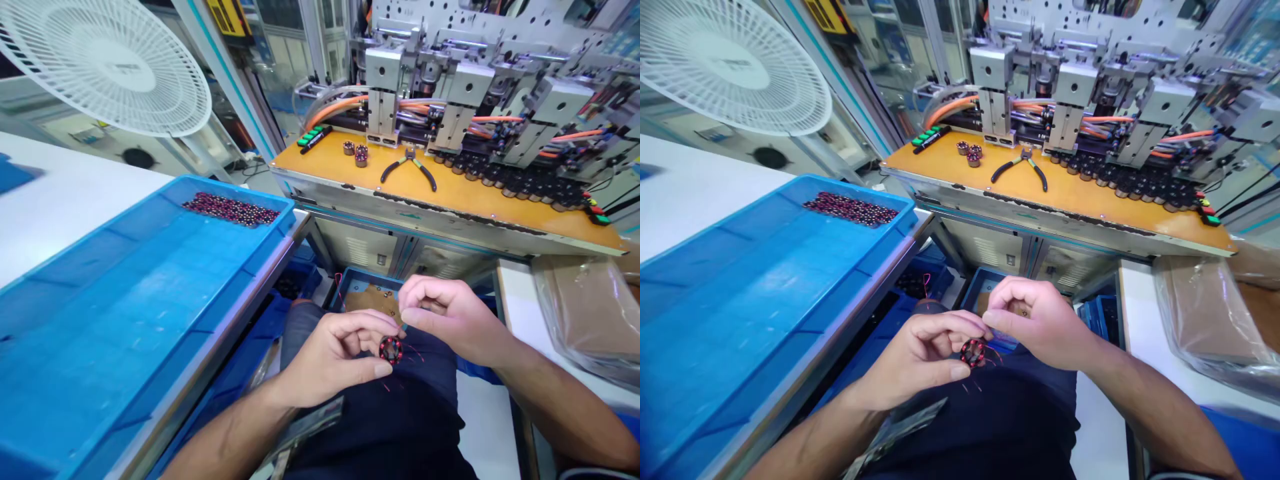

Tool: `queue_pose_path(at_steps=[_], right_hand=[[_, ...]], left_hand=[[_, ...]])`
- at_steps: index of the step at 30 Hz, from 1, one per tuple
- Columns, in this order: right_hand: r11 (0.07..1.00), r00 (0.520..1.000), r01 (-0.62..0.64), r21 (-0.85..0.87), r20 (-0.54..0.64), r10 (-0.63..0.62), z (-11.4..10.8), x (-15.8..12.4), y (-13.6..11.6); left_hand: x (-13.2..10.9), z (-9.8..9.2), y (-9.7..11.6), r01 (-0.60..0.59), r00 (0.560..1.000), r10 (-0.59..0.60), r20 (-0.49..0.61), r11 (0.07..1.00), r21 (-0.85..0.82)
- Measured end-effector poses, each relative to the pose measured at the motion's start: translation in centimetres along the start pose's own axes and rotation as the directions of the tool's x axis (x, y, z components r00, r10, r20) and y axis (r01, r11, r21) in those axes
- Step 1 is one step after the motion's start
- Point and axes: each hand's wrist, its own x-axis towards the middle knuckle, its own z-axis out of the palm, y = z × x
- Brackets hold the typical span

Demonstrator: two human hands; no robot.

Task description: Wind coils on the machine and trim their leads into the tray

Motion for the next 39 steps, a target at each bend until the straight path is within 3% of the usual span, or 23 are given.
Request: queue_pose_path(at_steps=[6,14,24,29,39], right_hand=[[0.994,0.992,-0.111,-0.021,-0.070,0.109,0.0,-2.0,-0.3],[0.953,0.952,-0.303,0.023,0.055,0.301,0.6,-2.2,-1.9],[0.957,0.954,-0.279,-0.081,0.092,0.286,0.8,-2.1,-2.2],[0.972,0.971,-0.227,-0.063,0.069,0.231,1.0,-2.5,-2.0],[0.970,0.985,-0.158,-0.187,0.036,0.167,1.5,-3.2,-2.3]], left_hand=[[0.4,0.3,0.1,-0.064,0.998,0.065,0.022,0.996,-0.063],[0.6,0.7,0.3,-0.081,0.996,0.081,0.026,0.997,-0.010],[0.5,0.5,0.2,0.000,0.998,0.008,0.060,0.992,-0.130],[0.9,0.4,-0.1,-0.034,0.996,0.044,0.075,0.992,-0.121],[1.0,0.4,-0.3,-0.141,0.987,0.145,0.065,0.988,-0.061]])
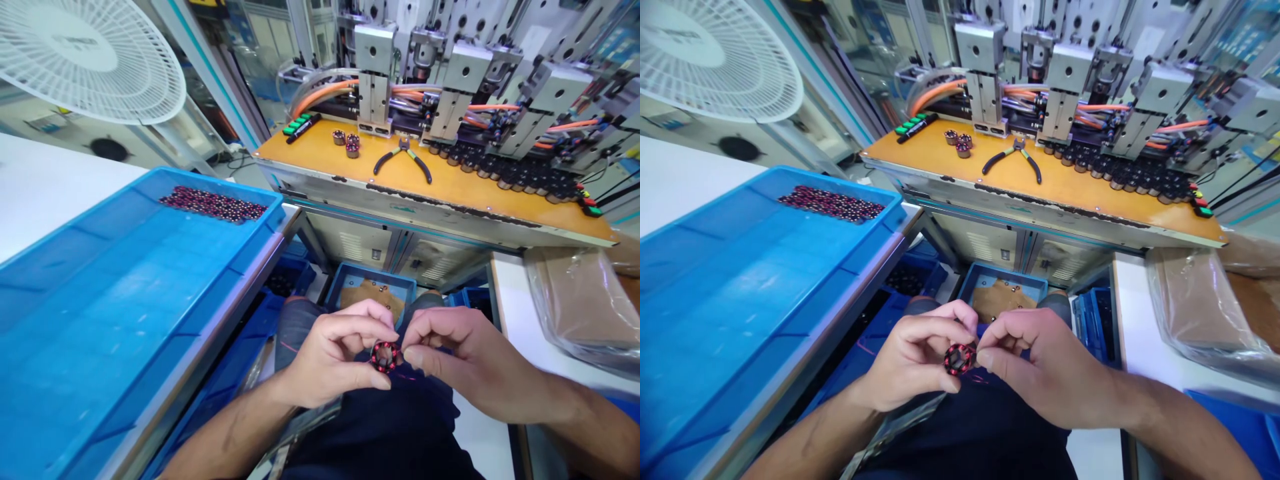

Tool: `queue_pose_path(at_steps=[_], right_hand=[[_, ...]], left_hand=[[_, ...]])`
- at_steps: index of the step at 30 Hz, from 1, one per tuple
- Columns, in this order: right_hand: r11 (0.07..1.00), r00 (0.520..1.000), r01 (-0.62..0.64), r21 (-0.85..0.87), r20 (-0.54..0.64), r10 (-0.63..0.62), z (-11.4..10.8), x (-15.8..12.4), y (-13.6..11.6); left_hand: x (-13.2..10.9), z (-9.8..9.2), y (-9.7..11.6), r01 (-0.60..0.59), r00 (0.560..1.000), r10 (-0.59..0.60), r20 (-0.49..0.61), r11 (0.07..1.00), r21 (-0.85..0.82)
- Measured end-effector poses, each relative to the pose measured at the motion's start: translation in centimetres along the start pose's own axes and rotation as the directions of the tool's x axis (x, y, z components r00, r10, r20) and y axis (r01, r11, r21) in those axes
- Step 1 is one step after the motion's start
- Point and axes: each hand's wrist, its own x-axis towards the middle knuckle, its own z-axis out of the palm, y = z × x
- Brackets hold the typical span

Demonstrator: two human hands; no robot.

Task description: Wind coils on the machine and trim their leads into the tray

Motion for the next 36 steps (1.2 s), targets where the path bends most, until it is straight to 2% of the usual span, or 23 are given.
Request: queue_pose_path(at_steps=[3,5,6,7,9,11,15,18,23,27,33,36], right_hand=[[0.993,0.996,0.073,-0.093,0.052,-0.069,-0.4,-0.5,0.2],[0.961,0.974,0.206,-0.185,0.130,-0.184,-1.0,-0.9,0.6],[0.925,0.955,0.291,-0.244,0.132,-0.266,-1.3,-1.1,0.9],[0.871,0.925,0.378,-0.314,0.106,-0.364,-1.6,-1.2,1.1],[0.731,0.828,0.506,-0.458,0.020,-0.561,-1.9,-1.0,1.7],[0.612,0.733,0.582,-0.536,0.019,-0.680,-1.9,-0.5,2.2],[0.508,0.637,0.689,-0.516,0.097,-0.765,-1.2,0.7,2.4],[0.473,0.591,0.724,-0.503,0.098,-0.801,-1.0,1.2,2.3],[0.481,0.577,0.732,-0.481,0.063,-0.814,-0.9,1.3,2.4],[0.512,0.586,0.705,-0.491,-0.003,-0.810,-0.6,1.2,2.7],[0.664,0.640,0.620,-0.417,-0.220,-0.736,1.0,0.8,3.3],[0.700,0.625,0.599,-0.389,-0.319,-0.712,1.8,0.9,3.7]], left_hand=[[0.0,0.0,0.2,0.002,1.000,-0.002,-0.005,1.000,0.009],[0.0,0.0,0.3,0.019,1.000,-0.019,-0.008,1.000,-0.012],[0.0,0.1,0.4,0.032,0.999,-0.033,-0.009,0.999,-0.031],[0.0,0.1,0.4,0.049,0.999,-0.050,-0.005,0.997,-0.056],[0.1,0.1,0.4,0.094,0.996,-0.093,0.016,0.988,-0.125],[0.2,0.2,0.3,0.148,0.989,-0.139,0.058,0.967,-0.205],[0.5,0.5,0.2,0.229,0.972,-0.200,0.125,0.926,-0.300],[0.6,0.6,0.2,0.241,0.970,-0.213,0.121,0.919,-0.313],[0.4,0.3,0.0,0.232,0.972,-0.211,0.100,0.929,-0.289],[0.6,0.4,0.0,0.155,0.987,-0.143,0.068,0.964,-0.217],[0.8,0.8,-0.1,-0.043,0.999,0.044,-0.019,0.998,0.037],[0.7,0.6,-0.5,-0.122,0.991,0.126,-0.033,0.986,0.116]])
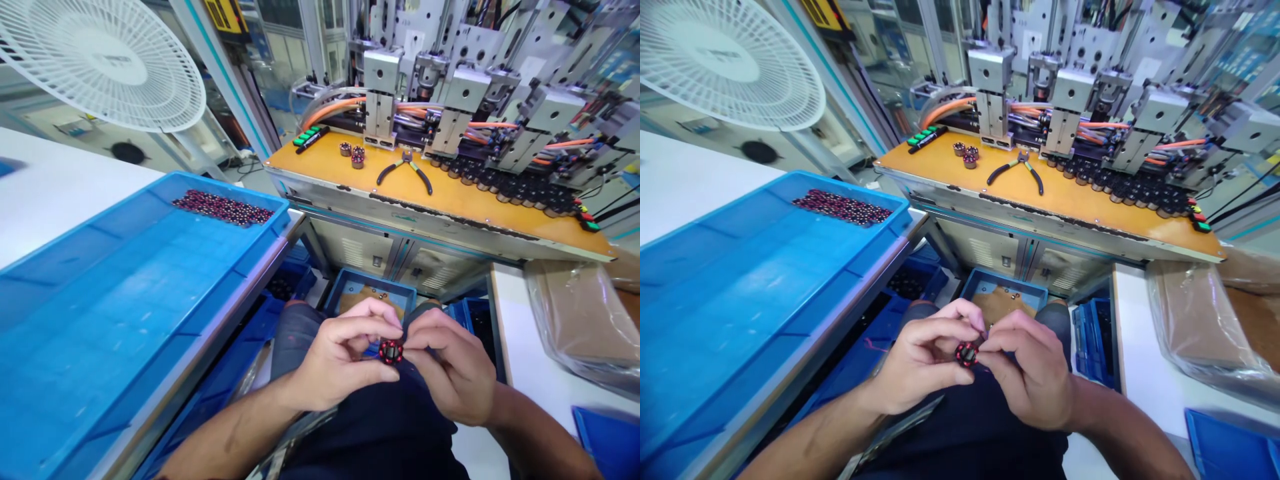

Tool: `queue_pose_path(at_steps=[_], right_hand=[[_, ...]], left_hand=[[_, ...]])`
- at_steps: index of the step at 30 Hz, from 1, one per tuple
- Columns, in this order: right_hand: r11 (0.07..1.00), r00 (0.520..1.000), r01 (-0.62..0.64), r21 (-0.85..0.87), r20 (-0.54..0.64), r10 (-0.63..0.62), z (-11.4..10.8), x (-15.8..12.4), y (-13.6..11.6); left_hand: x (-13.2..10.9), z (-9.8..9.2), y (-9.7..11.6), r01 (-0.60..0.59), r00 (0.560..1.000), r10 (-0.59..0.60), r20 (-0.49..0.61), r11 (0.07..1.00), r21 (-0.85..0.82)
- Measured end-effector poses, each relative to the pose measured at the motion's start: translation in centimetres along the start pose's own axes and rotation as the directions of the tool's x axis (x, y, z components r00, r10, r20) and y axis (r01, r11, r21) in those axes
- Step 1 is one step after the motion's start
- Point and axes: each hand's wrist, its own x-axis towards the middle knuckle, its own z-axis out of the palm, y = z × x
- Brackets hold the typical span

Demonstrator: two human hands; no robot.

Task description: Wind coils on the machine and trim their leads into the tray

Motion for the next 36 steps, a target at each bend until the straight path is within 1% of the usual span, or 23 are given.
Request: queue_pose_path(at_steps=[1,2,4,6,8,10,13,16,19,22,24,26,27,29,31,32,33,34,36], right_hand=[[1.000,1.000,0.005,-0.007,-0.019,-0.005,0.2,-0.1,0.1],[1.000,1.000,0.016,-0.016,-0.025,-0.016,0.2,-0.1,0.1],[0.999,0.999,0.039,-0.029,-0.020,-0.040,0.2,-0.2,0.2],[0.998,0.998,0.055,-0.044,-0.003,-0.055,0.0,-0.1,0.3],[0.995,0.998,0.057,-0.077,0.006,-0.056,-0.2,-0.1,0.2],[0.991,0.999,0.051,-0.124,0.010,-0.050,-0.2,-0.1,0.1],[0.982,0.999,0.021,-0.188,-0.022,-0.026,-0.1,-0.4,0.0],[0.977,0.998,-0.024,-0.211,-0.057,0.013,0.1,-0.7,0.0],[0.977,0.999,-0.044,-0.206,-0.039,0.037,0.0,-1.0,0.3],[0.980,1.000,-0.020,-0.197,0.001,0.020,-0.4,-1.1,0.5],[0.977,0.998,0.054,-0.205,0.043,-0.047,-0.6,-1.0,0.3],[0.960,0.991,0.131,-0.246,0.048,-0.124,-0.7,-0.8,-0.1],[0.948,0.988,0.157,-0.276,0.046,-0.150,-0.7,-0.7,-0.3],[0.928,0.983,0.181,-0.326,0.048,-0.175,-0.7,-0.3,-0.8],[0.913,0.978,0.207,-0.351,0.090,-0.187,-0.8,0.2,-1.3],[0.907,0.974,0.224,-0.357,0.115,-0.195,-0.9,0.4,-1.4],[0.900,0.970,0.240,-0.363,0.128,-0.207,-1.0,0.6,-1.4],[0.891,0.965,0.261,-0.372,0.136,-0.225,-1.1,0.8,-1.4],[0.866,0.956,0.293,-0.405,0.142,-0.256,-1.4,0.8,-1.2]], left_hand=[[-0.1,-0.1,0.0,0.005,1.000,-0.005,-0.004,1.000,0.015],[-0.2,-0.3,0.0,0.036,0.999,-0.036,-0.002,0.999,0.036],[-0.3,-0.7,0.2,0.148,0.988,-0.150,0.023,0.986,0.081],[-0.4,-1.0,0.5,0.254,0.963,-0.262,0.059,0.960,0.118],[-0.5,-1.0,0.7,0.289,0.952,-0.298,0.066,0.950,0.123],[-0.6,-0.8,0.7,0.269,0.961,-0.275,0.043,0.957,0.107],[-0.7,-0.4,0.5,0.199,0.980,-0.200,0.012,0.978,0.061],[-0.6,-0.3,0.2,0.112,0.993,-0.112,0.030,0.993,-0.024],[-0.5,-0.4,0.0,0.053,0.998,-0.048,0.043,0.992,-0.115],[-0.4,-0.2,-0.4,0.034,0.999,-0.033,0.009,0.965,-0.260],[-0.3,0.0,-0.7,0.054,0.998,-0.059,0.001,0.914,-0.402],[-0.2,0.1,-0.9,0.117,0.993,-0.119,0.027,0.865,-0.488],[-0.1,0.1,-0.9,0.161,0.986,-0.156,0.050,0.860,-0.484],[0.0,-0.1,-0.8,0.280,0.960,-0.252,0.122,0.872,-0.402],[0.0,-0.4,-0.6,0.386,0.919,-0.334,0.209,0.868,-0.312],[0.0,-0.5,-0.5,0.410,0.906,-0.352,0.234,0.864,-0.291],[-0.1,-0.6,-0.5,0.412,0.904,-0.347,0.248,0.863,-0.294],[-0.2,-0.6,-0.6,0.391,0.914,-0.323,0.247,0.865,-0.316],[-0.4,-0.6,-0.9,0.307,0.946,-0.240,0.216,0.880,-0.363]])
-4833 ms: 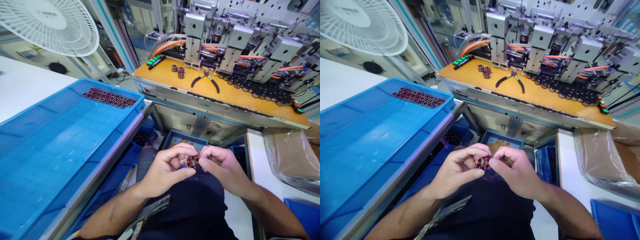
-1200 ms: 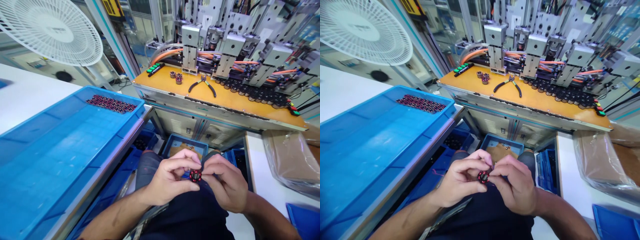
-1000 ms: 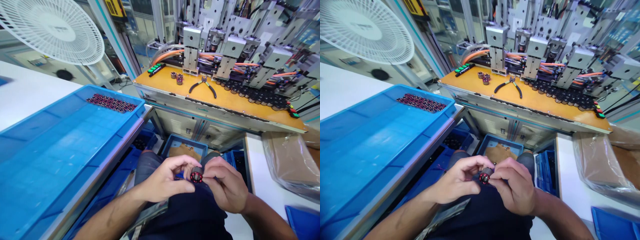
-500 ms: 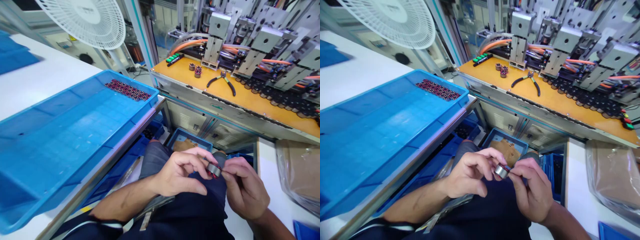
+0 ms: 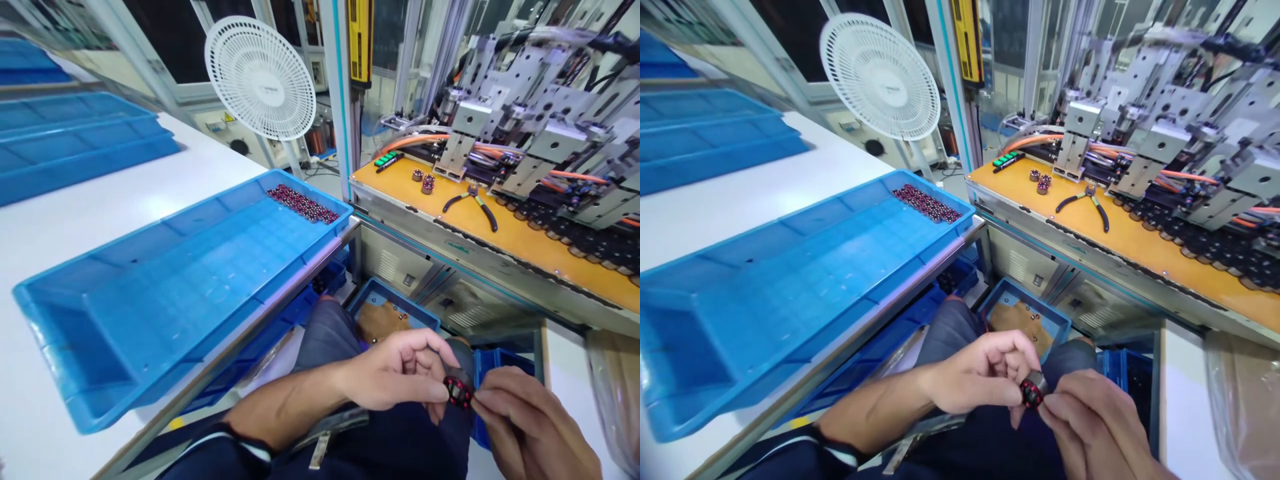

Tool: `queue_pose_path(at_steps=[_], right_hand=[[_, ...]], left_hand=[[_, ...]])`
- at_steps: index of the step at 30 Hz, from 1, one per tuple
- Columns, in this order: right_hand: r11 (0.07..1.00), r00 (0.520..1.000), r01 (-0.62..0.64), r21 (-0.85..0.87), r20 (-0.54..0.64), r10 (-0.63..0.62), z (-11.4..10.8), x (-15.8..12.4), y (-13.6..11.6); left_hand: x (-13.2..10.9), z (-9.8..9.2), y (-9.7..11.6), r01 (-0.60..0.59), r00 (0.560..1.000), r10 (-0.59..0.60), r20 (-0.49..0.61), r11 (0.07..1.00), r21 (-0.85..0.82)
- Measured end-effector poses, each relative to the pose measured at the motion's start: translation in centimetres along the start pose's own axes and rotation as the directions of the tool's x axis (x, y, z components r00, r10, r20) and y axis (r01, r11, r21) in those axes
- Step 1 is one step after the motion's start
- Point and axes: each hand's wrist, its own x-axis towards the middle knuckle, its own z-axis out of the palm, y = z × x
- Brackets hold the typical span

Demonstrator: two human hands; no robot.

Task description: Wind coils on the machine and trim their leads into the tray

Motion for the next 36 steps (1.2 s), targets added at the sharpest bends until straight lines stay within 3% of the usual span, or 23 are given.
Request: queue_pose_path(at_steps=[7,12,14,16,19,21,26,31,34,36], right_hand=[[0.991,0.993,0.011,-0.134,0.114,0.004,-0.1,-2.2,1.6],[0.997,0.991,0.035,-0.068,0.130,-0.026,0.0,-0.9,1.2],[0.997,0.994,0.063,-0.047,0.090,-0.058,0.2,0.2,0.5],[0.997,0.996,0.069,-0.028,0.053,-0.068,0.4,1.3,-0.1],[0.998,0.992,0.061,0.035,0.110,-0.065,0.4,2.0,-0.5],[0.999,0.991,0.029,0.046,0.128,-0.035,0.4,2.1,-0.6],[0.995,0.999,0.043,-0.088,0.019,-0.042,0.3,1.4,-0.1],[0.982,0.997,0.024,-0.188,0.080,-0.009,-0.1,-1.1,0.9],[0.987,0.997,0.022,-0.158,0.082,-0.009,-0.1,-1.4,0.8],[0.993,0.997,0.030,-0.116,0.072,-0.022,0.0,-0.5,0.4]], left_hand=[[-0.1,0.0,-0.7,-0.271,0.962,0.270,-0.035,0.962,-0.022],[-0.2,0.3,0.1,-0.368,0.930,0.363,-0.059,0.925,-0.101],[-0.1,0.2,0.4,-0.326,0.945,0.317,-0.079,0.929,-0.174],[-0.1,0.1,0.5,-0.196,0.979,0.186,-0.083,0.970,-0.146],[-0.1,-0.1,0.5,0.070,0.997,-0.069,0.043,0.997,-0.033],[-0.2,-0.2,0.2,0.105,0.989,-0.102,0.110,0.994,-0.014],[-0.3,0.2,-0.5,-0.131,0.991,0.130,-0.020,0.990,-0.048],[-0.3,0.8,-0.3,-0.347,0.938,0.342,-0.061,0.932,-0.108],[-0.2,0.8,0.2,-0.391,0.920,0.384,-0.075,0.900,-0.193],[-0.1,0.6,0.5,-0.324,0.946,0.312,-0.090,0.918,-0.228]])
